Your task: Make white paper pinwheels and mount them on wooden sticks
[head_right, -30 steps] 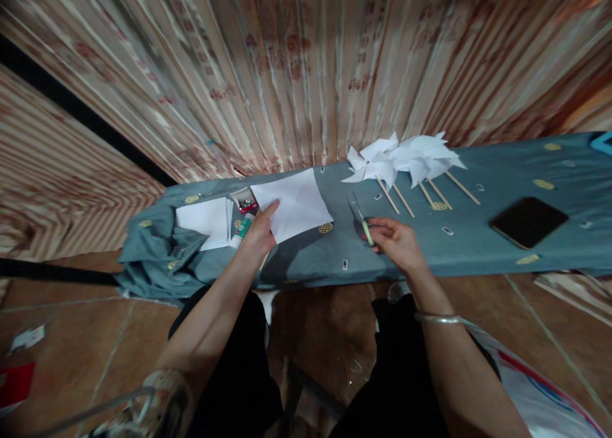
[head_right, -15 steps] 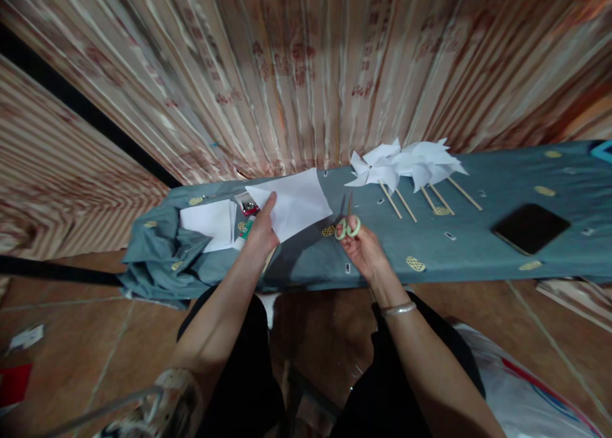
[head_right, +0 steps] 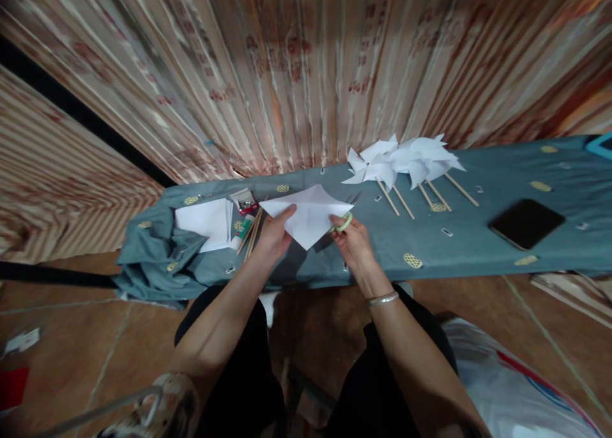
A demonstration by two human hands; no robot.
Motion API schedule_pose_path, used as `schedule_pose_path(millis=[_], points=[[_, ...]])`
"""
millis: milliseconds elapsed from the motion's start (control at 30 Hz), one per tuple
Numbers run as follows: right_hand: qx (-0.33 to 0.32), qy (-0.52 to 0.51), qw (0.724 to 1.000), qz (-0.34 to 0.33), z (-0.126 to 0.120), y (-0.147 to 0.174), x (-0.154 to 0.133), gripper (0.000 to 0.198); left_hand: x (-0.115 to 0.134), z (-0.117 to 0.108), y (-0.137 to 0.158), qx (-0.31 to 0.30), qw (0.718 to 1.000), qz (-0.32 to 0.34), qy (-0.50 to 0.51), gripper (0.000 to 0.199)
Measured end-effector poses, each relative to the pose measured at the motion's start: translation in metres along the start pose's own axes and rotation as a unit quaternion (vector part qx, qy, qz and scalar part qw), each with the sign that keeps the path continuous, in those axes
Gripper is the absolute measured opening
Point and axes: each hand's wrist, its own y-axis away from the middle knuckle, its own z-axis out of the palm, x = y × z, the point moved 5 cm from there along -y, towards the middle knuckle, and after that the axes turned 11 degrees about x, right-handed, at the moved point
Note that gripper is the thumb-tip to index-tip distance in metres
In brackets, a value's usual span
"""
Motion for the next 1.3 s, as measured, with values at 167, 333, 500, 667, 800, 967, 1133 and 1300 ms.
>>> schedule_pose_path(millis=[167,333,500,667,800,967,1133,1300], points=[[0.036,0.047,0.998,-0.033,-0.008,-0.004,-0.017,0.032,0.005,-0.002,0.003,-0.027,0.996,0.074,-0.045,0.031],[0.011,0.091,0.995,-0.034,-0.014,0.007,-0.022,0.040,0.018,-0.007,-0.005,0.016,0.994,0.098,-0.041,0.032],[-0.144,0.186,0.972,-0.007,-0.012,0.041,-0.006,0.055,0.041,-0.010,-0.015,0.060,0.993,0.102,0.015,0.030],[-0.284,0.251,0.925,0.016,-0.004,0.078,0.011,0.051,0.052,-0.010,-0.017,0.077,0.991,0.100,0.035,0.028],[-0.292,0.254,0.922,0.020,-0.002,0.079,0.014,0.050,0.048,-0.007,-0.014,0.072,0.992,0.102,0.031,0.017],[-0.289,0.247,0.925,0.014,-0.003,0.071,0.015,0.049,0.043,-0.003,-0.011,0.064,0.993,0.099,0.023,0.012],[-0.290,0.249,0.924,0.009,-0.001,0.070,0.014,0.049,0.042,0.000,-0.007,0.058,0.994,0.089,0.007,0.011],[-0.283,0.260,0.923,0.011,-0.001,0.071,0.013,0.053,0.042,0.000,-0.006,0.057,0.994,0.092,0.001,0.011]])
